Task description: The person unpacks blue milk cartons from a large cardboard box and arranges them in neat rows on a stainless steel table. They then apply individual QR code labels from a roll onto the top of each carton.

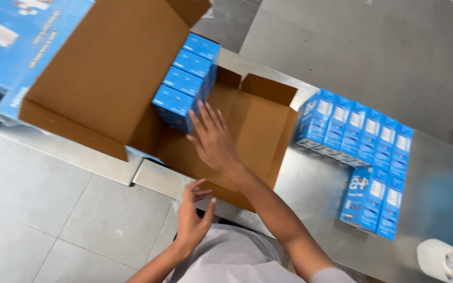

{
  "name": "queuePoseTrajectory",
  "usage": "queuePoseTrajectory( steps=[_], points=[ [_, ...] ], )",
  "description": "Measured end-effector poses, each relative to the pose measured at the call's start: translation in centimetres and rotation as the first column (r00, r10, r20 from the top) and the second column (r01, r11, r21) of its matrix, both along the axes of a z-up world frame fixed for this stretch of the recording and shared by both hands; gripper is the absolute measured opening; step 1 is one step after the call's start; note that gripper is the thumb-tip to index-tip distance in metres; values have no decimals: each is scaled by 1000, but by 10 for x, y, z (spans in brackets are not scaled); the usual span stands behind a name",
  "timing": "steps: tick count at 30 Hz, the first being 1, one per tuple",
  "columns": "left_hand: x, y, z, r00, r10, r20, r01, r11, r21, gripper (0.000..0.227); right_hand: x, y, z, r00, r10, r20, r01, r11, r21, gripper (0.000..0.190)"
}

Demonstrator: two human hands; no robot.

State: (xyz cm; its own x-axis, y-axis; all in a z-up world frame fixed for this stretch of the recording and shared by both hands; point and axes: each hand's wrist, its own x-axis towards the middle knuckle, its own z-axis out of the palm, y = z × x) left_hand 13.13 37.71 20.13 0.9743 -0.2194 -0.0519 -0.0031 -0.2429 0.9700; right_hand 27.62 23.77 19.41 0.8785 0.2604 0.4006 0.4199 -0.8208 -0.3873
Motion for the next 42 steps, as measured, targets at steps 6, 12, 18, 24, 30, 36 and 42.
queuePoseTrajectory(
  steps=[6,12,18,24,30,36,42],
  points=[
    [5,38,-8,960,262,95,-264,965,4,49,57,41,-35,991,-30,133,40,996,-78,76],
    [14,44,-18,969,212,128,-207,977,-45,48,22,-14,-79,981,-145,131,134,987,86,67],
    [35,22,-8,980,41,197,-34,999,-38,45,-39,-69,-67,866,-389,-315,455,873,173,75],
    [37,-28,-9,963,-170,210,183,982,-43,38,-129,-128,-80,771,-482,-416,551,833,57,58],
    [16,-73,-27,927,-333,172,335,942,20,32,-228,-239,-81,697,-505,-509,636,764,113,58],
    [1,-121,-44,864,-491,115,475,868,143,35,-283,-283,-93,530,-841,-110,834,540,-114,71],
    [2,-179,-124,710,-686,158,635,722,276,77,-268,-194,-96,487,-871,-68,864,469,181,73]
  ],
)
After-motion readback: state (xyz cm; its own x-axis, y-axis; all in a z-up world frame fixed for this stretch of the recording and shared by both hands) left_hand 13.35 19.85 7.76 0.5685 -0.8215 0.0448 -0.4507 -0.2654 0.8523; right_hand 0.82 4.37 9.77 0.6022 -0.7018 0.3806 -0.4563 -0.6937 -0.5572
